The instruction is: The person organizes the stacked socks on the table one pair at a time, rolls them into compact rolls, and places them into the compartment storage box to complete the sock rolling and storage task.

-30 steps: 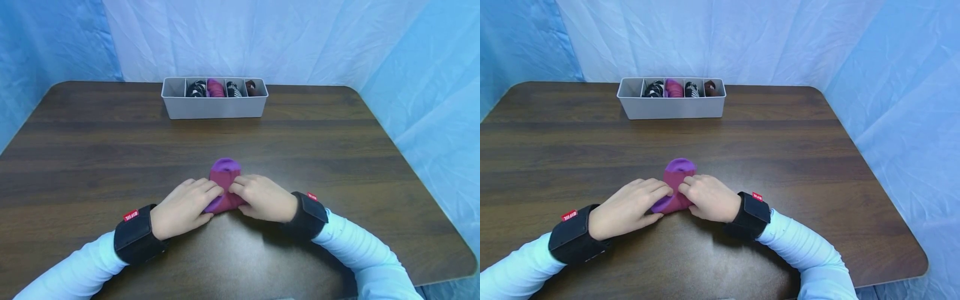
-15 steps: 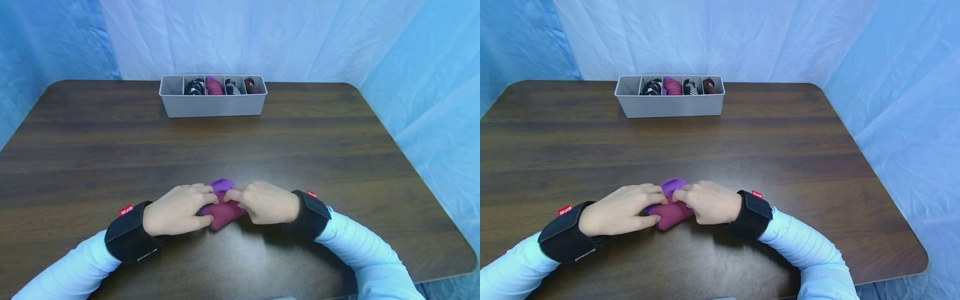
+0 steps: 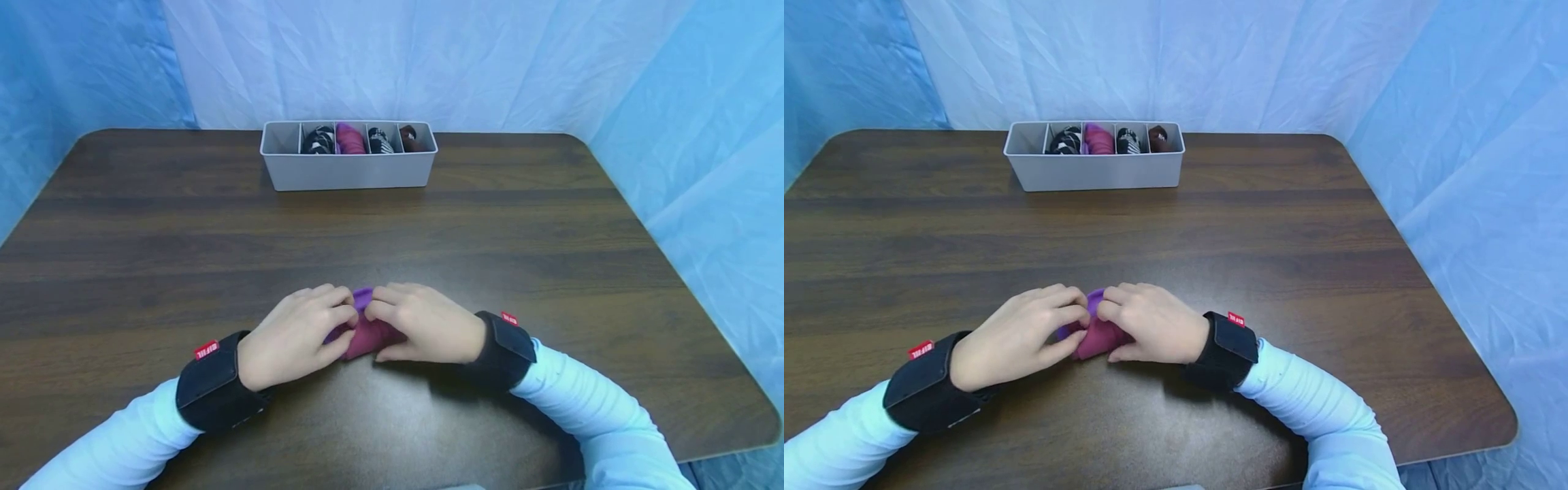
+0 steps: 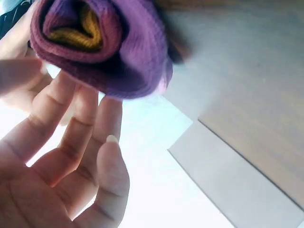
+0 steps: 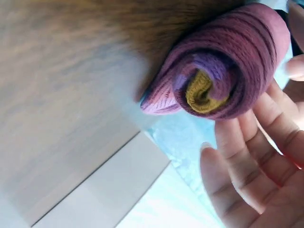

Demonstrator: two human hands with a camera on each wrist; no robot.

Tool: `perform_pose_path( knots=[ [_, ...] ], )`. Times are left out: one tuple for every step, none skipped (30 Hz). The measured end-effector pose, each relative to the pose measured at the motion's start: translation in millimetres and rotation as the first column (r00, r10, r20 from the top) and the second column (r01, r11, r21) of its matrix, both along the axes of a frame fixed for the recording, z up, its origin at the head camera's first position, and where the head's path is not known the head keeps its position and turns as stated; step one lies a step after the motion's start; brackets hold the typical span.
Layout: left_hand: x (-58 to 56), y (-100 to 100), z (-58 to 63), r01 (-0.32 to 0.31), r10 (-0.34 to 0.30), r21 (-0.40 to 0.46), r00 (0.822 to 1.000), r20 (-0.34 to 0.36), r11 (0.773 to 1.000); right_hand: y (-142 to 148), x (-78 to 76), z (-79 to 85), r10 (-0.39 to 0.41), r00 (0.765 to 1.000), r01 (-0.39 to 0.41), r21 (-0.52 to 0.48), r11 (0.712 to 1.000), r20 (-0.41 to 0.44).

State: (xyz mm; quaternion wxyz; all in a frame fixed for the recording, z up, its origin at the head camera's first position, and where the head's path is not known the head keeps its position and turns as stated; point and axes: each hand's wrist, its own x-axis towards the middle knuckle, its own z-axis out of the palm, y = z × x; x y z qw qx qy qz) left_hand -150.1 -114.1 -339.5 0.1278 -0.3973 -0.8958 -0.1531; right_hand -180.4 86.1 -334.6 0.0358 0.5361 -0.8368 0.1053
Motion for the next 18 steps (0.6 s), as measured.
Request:
perform_pose_path(
  knots=[
    [0.4, 0.1, 0.0, -0.001, 0.001, -0.007, 1.000, 0.000, 1.000, 0.1, 0.1, -0.3, -0.008, 1.000, 0.008, 0.027, 1.000, -0.001],
    [1.1, 0.2, 0.1, -0.001, 0.001, -0.019, 1.000, 0.003, 1.000, 0.2, 0.1, -0.9, -0.014, 1.000, 0.014, 0.049, 0.999, -0.009],
    [1.6, 0.3, -0.2, 0.000, 0.001, -0.031, 1.000, 0.003, 1.000, 0.3, 0.1, -1.6, -0.020, 1.000, 0.021, 0.066, 0.998, -0.018],
    [2.1, 0.3, -0.5, 0.001, -0.001, -0.046, 1.000, 0.006, 0.999, 0.2, 0.1, -2.0, -0.022, 0.999, 0.025, 0.080, 0.996, -0.031],
    [2.7, 0.3, -0.9, 0.003, -0.002, -0.064, 1.000, 0.009, 0.998, 0.1, 0.2, -2.2, -0.025, 0.999, 0.029, 0.088, 0.996, -0.041],
    [3.1, 0.4, -1.5, 0.004, -0.003, -0.079, 1.000, 0.013, 0.997, 0.2, 0.4, -2.2, -0.026, 0.999, 0.030, 0.093, 0.995, -0.048],
    [3.5, 0.5, -1.9, 0.006, -0.004, -0.093, 1.000, 0.020, 0.996, 0.5, 0.7, -1.9, -0.026, 0.998, 0.030, 0.097, 0.995, -0.048],
    [3.9, 0.6, -2.0, 0.008, -0.005, -0.104, 1.000, 0.030, 0.994, 1.0, 1.1, -1.2, -0.026, 0.999, 0.030, 0.099, 0.995, -0.042],
    [4.2, 0.5, -2.1, 0.011, -0.006, -0.111, 0.999, 0.042, 0.994, 1.6, 1.7, -0.1, -0.026, 0.999, 0.029, 0.103, 0.994, -0.031],
    [4.4, 0.2, -1.9, 0.015, -0.008, -0.115, 0.998, 0.058, 0.993, 2.3, 2.4, 1.2, -0.026, 1.000, 0.027, 0.106, 0.994, -0.016],
    [4.6, -0.3, -1.3, 0.017, -0.008, -0.120, 0.997, 0.074, 0.993, 3.1, 3.1, 2.5, -0.025, 1.000, 0.024, 0.110, 0.994, 0.002],
    [4.7, -0.9, -0.4, 0.019, -0.008, -0.122, 0.996, 0.089, 0.992, 3.9, 3.8, 3.8, -0.024, 1.000, 0.022, 0.114, 0.993, 0.017],
    [4.7, -1.6, 0.5, 0.020, -0.007, -0.127, 0.995, 0.103, 0.992, 4.7, 4.4, 5.2, -0.024, 0.999, 0.020, 0.117, 0.993, 0.034],
    [4.5, -2.4, 1.5, 0.022, -0.006, -0.132, 0.993, 0.116, 0.991, 5.2, 5.0, 6.3, -0.023, 0.999, 0.017, 0.121, 0.993, 0.045],
    [4.2, -3.2, 2.3, 0.022, -0.005, -0.139, 0.992, 0.124, 0.990, 5.6, 5.4, 7.1, -0.021, 0.998, 0.014, 0.126, 0.992, 0.055],
    [3.8, -3.9, 3.1, 0.022, -0.002, -0.144, 0.991, 0.134, 0.989, 5.8, 5.6, 7.5, -0.020, 0.998, 0.012, 0.131, 0.991, 0.058],
    [3.3, -4.6, 3.9, 0.020, 0.001, -0.149, 0.990, 0.140, 0.989, 5.8, 5.5, 7.7, -0.020, 0.998, 0.012, 0.137, 0.990, 0.057],
    [2.7, -5.0, 4.3, 0.017, 0.005, -0.152, 0.989, 0.145, 0.988, 5.6, 5.3, 7.8, -0.021, 0.998, 0.013, 0.144, 0.990, 0.055]
  ],
)
